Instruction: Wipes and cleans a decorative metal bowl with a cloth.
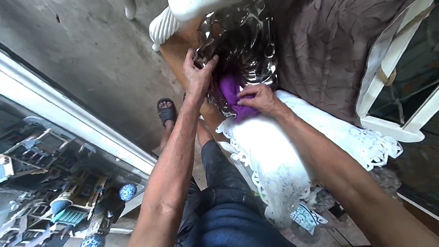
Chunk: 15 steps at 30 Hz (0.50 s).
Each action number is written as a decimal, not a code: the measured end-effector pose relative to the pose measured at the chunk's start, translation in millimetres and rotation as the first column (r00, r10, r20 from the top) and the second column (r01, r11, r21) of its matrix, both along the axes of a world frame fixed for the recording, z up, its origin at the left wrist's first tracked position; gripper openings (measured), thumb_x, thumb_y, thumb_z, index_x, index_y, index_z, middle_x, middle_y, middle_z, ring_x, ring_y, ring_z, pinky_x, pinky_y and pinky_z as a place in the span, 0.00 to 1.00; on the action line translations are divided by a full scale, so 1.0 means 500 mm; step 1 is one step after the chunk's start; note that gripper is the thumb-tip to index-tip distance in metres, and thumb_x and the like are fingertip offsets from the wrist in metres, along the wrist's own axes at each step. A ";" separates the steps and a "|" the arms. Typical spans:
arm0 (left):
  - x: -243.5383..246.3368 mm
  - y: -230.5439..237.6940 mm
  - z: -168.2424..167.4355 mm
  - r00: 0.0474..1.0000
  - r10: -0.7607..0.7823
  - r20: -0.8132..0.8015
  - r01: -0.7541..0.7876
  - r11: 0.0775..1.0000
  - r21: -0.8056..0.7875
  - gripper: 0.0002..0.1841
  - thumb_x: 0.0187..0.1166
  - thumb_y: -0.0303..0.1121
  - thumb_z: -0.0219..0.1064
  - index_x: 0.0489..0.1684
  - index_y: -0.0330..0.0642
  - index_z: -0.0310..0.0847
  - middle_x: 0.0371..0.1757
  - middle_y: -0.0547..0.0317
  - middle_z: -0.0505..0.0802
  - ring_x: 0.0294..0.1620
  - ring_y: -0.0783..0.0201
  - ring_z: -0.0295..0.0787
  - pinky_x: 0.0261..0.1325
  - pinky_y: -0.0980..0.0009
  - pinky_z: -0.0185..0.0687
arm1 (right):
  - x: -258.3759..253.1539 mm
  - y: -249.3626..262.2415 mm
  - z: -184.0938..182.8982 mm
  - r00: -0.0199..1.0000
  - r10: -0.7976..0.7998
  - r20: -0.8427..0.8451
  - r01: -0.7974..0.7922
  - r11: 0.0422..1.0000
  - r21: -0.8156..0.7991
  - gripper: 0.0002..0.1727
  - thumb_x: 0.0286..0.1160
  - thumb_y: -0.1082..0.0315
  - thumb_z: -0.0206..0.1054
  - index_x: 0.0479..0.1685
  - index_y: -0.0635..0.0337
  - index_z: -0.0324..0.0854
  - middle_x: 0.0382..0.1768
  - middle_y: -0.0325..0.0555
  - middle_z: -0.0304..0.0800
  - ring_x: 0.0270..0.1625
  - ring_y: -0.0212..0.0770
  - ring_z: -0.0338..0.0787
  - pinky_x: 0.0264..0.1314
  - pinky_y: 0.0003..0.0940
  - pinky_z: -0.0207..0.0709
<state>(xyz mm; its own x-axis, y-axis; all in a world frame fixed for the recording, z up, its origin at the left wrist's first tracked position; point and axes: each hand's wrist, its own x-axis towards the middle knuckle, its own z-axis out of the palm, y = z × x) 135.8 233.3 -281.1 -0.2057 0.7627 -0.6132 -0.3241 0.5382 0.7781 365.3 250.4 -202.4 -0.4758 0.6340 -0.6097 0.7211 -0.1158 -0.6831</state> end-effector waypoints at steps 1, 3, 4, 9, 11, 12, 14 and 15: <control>0.001 0.000 0.003 1.000 -0.004 -0.008 0.004 1.000 -0.004 0.29 0.69 0.39 0.80 0.66 0.36 0.77 0.53 0.51 0.92 0.54 0.64 0.91 0.61 0.62 0.89 | -0.004 -0.015 -0.006 0.999 0.036 -0.010 -0.036 0.999 0.018 0.12 0.62 0.68 0.80 0.45 0.60 0.94 0.45 0.46 0.94 0.51 0.36 0.90 0.62 0.36 0.84; 0.000 0.006 0.013 0.999 -0.023 -0.049 0.022 1.000 -0.020 0.29 0.69 0.40 0.80 0.66 0.36 0.78 0.53 0.50 0.92 0.53 0.62 0.91 0.60 0.61 0.88 | -0.019 -0.034 -0.025 0.995 0.096 0.004 -0.096 0.989 0.115 0.13 0.61 0.69 0.78 0.45 0.61 0.92 0.45 0.50 0.92 0.52 0.43 0.90 0.60 0.43 0.83; -0.003 0.013 0.016 0.998 -0.025 -0.059 0.024 0.999 -0.023 0.28 0.69 0.39 0.81 0.65 0.35 0.78 0.53 0.49 0.92 0.53 0.62 0.91 0.61 0.60 0.88 | -0.025 -0.034 -0.031 0.991 0.131 0.015 -0.132 0.980 0.149 0.12 0.62 0.69 0.76 0.45 0.61 0.91 0.45 0.51 0.91 0.52 0.45 0.90 0.59 0.45 0.84; -0.007 0.013 0.010 0.999 -0.040 -0.016 0.039 0.998 -0.052 0.29 0.68 0.38 0.81 0.67 0.36 0.77 0.55 0.48 0.92 0.55 0.62 0.92 0.63 0.60 0.88 | 0.020 0.005 0.009 0.961 0.245 0.131 -0.259 0.960 0.102 0.13 0.70 0.69 0.68 0.51 0.61 0.91 0.50 0.52 0.93 0.55 0.46 0.92 0.63 0.47 0.82; -0.015 0.012 0.007 0.998 -0.062 0.034 0.064 0.997 -0.052 0.31 0.69 0.40 0.81 0.68 0.37 0.75 0.56 0.49 0.91 0.55 0.62 0.92 0.61 0.59 0.89 | 0.052 0.024 0.014 0.936 0.285 0.206 -0.319 0.936 0.152 0.12 0.73 0.69 0.67 0.50 0.61 0.92 0.50 0.54 0.93 0.55 0.50 0.92 0.63 0.51 0.82; -0.019 0.009 0.007 0.996 -0.074 0.053 0.077 0.996 -0.052 0.33 0.69 0.41 0.81 0.70 0.38 0.74 0.57 0.49 0.91 0.56 0.61 0.92 0.61 0.59 0.89 | 0.063 0.028 0.004 0.921 0.327 0.211 -0.365 0.915 0.172 0.11 0.74 0.67 0.67 0.47 0.60 0.93 0.49 0.53 0.93 0.56 0.50 0.91 0.63 0.51 0.82; -0.017 0.004 0.004 0.996 -0.077 0.050 0.078 0.997 -0.028 0.33 0.69 0.42 0.81 0.70 0.37 0.74 0.56 0.50 0.92 0.56 0.62 0.92 0.63 0.59 0.89 | 0.058 0.027 -0.034 0.898 0.381 0.221 -0.418 0.895 0.157 0.11 0.76 0.66 0.67 0.44 0.60 0.93 0.49 0.53 0.93 0.59 0.54 0.89 0.66 0.55 0.79; -0.010 -0.001 0.002 0.997 -0.072 0.030 0.073 0.997 -0.016 0.32 0.69 0.43 0.81 0.69 0.37 0.74 0.56 0.50 0.92 0.56 0.63 0.92 0.64 0.60 0.89 | 0.041 0.021 -0.058 0.894 0.374 0.248 -0.415 0.899 0.139 0.11 0.77 0.65 0.66 0.43 0.61 0.92 0.48 0.54 0.93 0.58 0.55 0.90 0.67 0.56 0.79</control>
<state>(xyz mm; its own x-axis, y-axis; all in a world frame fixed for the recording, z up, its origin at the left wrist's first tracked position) 130.8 232.6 -280.2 -0.1318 0.7643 -0.6313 -0.3062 0.5743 0.7592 386.0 260.9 -231.6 -0.5838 0.5307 -0.6144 0.8094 0.3207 -0.4920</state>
